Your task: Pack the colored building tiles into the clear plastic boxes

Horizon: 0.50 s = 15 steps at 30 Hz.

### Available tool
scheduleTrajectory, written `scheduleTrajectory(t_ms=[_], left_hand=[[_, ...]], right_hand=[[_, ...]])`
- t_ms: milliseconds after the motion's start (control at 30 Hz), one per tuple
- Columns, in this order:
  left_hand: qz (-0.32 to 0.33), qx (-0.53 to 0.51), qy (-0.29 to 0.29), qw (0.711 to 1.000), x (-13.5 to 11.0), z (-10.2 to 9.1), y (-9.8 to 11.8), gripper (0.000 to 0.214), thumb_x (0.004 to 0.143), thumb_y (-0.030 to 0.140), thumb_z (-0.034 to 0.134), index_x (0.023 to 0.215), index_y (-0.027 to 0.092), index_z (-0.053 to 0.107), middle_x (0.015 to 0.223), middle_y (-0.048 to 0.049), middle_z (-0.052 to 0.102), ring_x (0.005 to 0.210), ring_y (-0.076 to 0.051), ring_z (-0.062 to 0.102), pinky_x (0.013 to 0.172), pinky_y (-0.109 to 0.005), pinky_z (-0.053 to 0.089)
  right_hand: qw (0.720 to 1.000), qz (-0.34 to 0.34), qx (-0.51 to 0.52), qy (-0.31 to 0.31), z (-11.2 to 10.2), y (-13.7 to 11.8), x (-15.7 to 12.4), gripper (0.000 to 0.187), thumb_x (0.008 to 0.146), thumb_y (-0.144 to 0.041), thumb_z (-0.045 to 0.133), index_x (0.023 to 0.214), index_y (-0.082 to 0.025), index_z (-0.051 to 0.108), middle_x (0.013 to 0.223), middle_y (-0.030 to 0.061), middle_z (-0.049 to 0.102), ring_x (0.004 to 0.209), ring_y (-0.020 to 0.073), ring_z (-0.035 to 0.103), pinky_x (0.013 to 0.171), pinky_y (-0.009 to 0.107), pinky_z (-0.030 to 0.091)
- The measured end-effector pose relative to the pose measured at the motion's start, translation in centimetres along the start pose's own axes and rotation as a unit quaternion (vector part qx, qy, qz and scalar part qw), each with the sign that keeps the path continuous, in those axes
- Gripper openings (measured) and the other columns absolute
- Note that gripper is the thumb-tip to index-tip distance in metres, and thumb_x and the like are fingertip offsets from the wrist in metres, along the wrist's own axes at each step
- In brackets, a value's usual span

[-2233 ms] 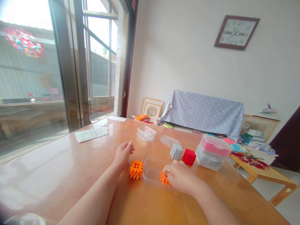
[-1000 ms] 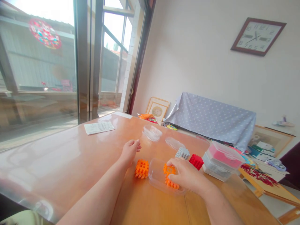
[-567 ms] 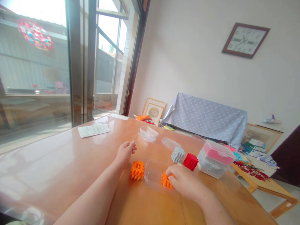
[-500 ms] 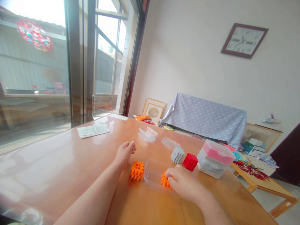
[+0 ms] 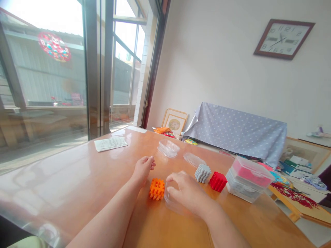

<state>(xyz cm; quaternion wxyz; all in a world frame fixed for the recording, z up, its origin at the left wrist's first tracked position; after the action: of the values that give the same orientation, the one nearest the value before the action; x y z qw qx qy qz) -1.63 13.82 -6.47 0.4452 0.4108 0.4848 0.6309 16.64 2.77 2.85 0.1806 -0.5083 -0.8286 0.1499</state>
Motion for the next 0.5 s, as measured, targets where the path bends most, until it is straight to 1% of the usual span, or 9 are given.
scheduleTrajectory(t_ms=[67,133,200,300,400,500], left_hand=[[0.002,0.001,0.001,1.000,0.0,0.0,0.0,0.035,0.079,0.051,0.062,0.071,0.017,0.062,0.068,-0.0070,0.068,0.060,-0.016,0.059,0.060,-0.027,0.046],[0.004,0.002,0.002,1.000,0.0,-0.1,0.0,0.034,0.080,0.050,0.062,0.071,0.017,0.061,0.068,-0.0068,0.068,0.058,-0.015,0.058,0.060,-0.028,0.046],[0.005,0.002,0.002,1.000,0.1,-0.1,0.0,0.033,0.081,0.048,0.061,0.071,0.017,0.061,0.068,-0.0069,0.068,0.057,-0.015,0.058,0.059,-0.028,0.047],[0.008,0.001,0.004,1.000,0.1,-0.1,0.0,0.032,0.081,0.048,0.061,0.070,0.017,0.061,0.068,-0.0072,0.068,0.058,-0.015,0.059,0.059,-0.028,0.047],[0.009,-0.002,0.005,1.000,0.1,-0.1,0.1,0.032,0.080,0.048,0.063,0.070,0.017,0.061,0.068,-0.0071,0.068,0.058,-0.016,0.059,0.060,-0.028,0.047],[0.008,-0.002,0.003,1.000,0.0,-0.1,0.1,0.033,0.079,0.048,0.063,0.069,0.017,0.061,0.069,-0.0074,0.068,0.058,-0.016,0.059,0.060,-0.028,0.047]], right_hand=[[1.000,-0.013,-0.005,-0.016,1.0,-1.4,1.0,0.028,0.084,-0.030,0.064,0.111,-0.027,0.069,0.112,0.0048,0.068,0.101,0.0216,0.062,0.093,0.033,0.045],[0.999,-0.018,-0.015,-0.032,1.9,-2.1,1.9,0.032,0.081,-0.031,0.067,0.113,-0.026,0.069,0.111,0.0052,0.067,0.099,0.0216,0.061,0.091,0.032,0.045],[0.999,-0.025,-0.023,-0.043,2.6,-2.4,2.6,0.032,0.080,-0.030,0.068,0.112,-0.026,0.069,0.108,0.0047,0.068,0.097,0.0214,0.061,0.089,0.031,0.044],[0.998,-0.035,-0.031,-0.050,3.2,-2.5,3.3,0.028,0.080,-0.026,0.067,0.107,-0.026,0.070,0.103,0.0034,0.069,0.096,0.0212,0.060,0.088,0.030,0.044],[0.997,-0.044,-0.032,-0.049,3.1,-2.5,3.4,0.028,0.079,-0.024,0.066,0.106,-0.026,0.070,0.103,0.0029,0.070,0.097,0.0215,0.060,0.089,0.031,0.044],[0.999,-0.042,-0.019,-0.016,1.9,-2.1,3.0,0.033,0.078,-0.025,0.067,0.112,-0.025,0.069,0.110,0.0043,0.070,0.101,0.0224,0.061,0.093,0.033,0.045]])
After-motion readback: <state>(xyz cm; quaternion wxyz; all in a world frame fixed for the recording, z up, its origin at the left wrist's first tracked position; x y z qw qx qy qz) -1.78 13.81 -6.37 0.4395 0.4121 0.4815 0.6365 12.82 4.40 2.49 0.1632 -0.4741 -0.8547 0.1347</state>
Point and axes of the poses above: each hand's wrist, its own x-axis towards the middle knuckle, its own z-axis out of the palm, y = z × x, the point moved 7 cm from there along x, towards the middle knuckle
